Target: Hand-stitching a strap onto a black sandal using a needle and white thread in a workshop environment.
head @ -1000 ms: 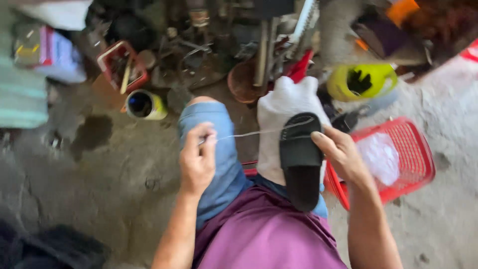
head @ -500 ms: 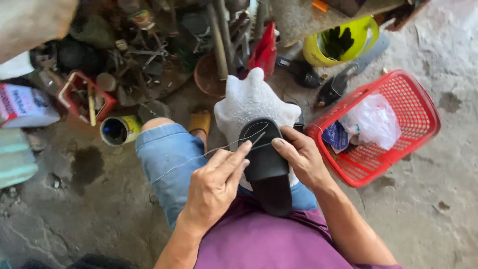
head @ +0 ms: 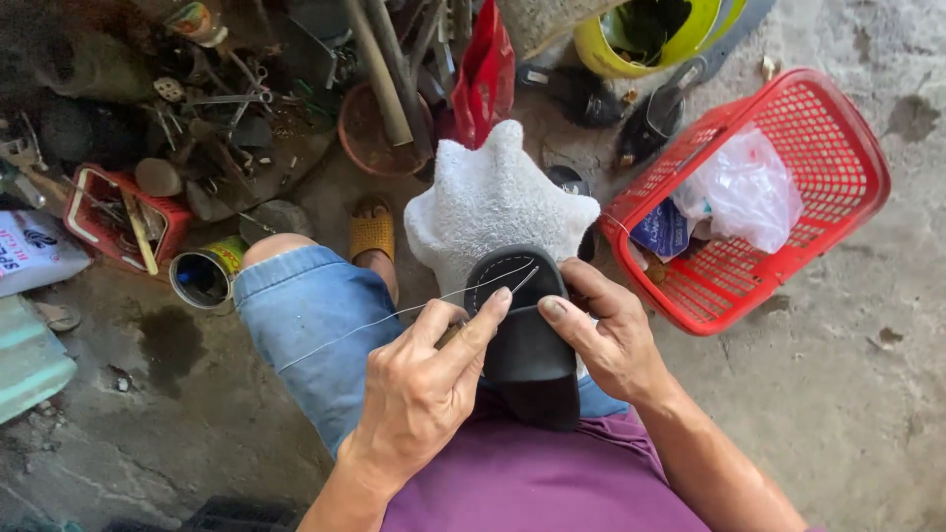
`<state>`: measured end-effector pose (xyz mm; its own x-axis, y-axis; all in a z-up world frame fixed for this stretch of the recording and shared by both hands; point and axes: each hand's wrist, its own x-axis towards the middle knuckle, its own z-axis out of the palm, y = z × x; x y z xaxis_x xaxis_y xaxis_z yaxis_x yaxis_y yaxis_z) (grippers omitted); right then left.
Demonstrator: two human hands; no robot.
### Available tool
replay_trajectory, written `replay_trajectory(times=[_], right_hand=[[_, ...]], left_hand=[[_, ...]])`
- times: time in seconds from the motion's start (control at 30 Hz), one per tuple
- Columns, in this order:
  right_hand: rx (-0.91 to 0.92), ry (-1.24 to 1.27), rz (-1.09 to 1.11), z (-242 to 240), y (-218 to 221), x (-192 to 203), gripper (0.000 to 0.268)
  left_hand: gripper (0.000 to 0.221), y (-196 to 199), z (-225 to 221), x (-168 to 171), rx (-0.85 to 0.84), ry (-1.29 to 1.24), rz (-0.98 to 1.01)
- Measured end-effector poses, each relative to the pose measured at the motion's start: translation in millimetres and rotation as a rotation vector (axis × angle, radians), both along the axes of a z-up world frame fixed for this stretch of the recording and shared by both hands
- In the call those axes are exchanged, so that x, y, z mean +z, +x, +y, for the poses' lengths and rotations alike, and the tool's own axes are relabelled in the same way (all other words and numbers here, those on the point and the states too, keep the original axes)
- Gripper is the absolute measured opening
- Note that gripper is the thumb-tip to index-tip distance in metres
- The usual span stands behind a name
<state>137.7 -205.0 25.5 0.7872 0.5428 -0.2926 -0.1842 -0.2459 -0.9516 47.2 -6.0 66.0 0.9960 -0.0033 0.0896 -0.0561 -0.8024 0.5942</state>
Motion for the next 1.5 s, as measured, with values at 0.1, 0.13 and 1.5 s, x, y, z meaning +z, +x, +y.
replay_trajectory(times=[0.1,0.13,1.5], right_hand=[[0.005,0.017,-0.006,2,0,2,0.027],[0.003,0.017,-0.005,2,1,3,0.027],[0.442,-0.550,-0.689,128,-40,27,0.064]], left_hand=[[0.043,2,0,2,-0.012,0.016,-0.026],[0.043,3,0,2,-0.014,0.015,-0.025],[0.049,-42,135,-19,-0.068,0.162,0.153]])
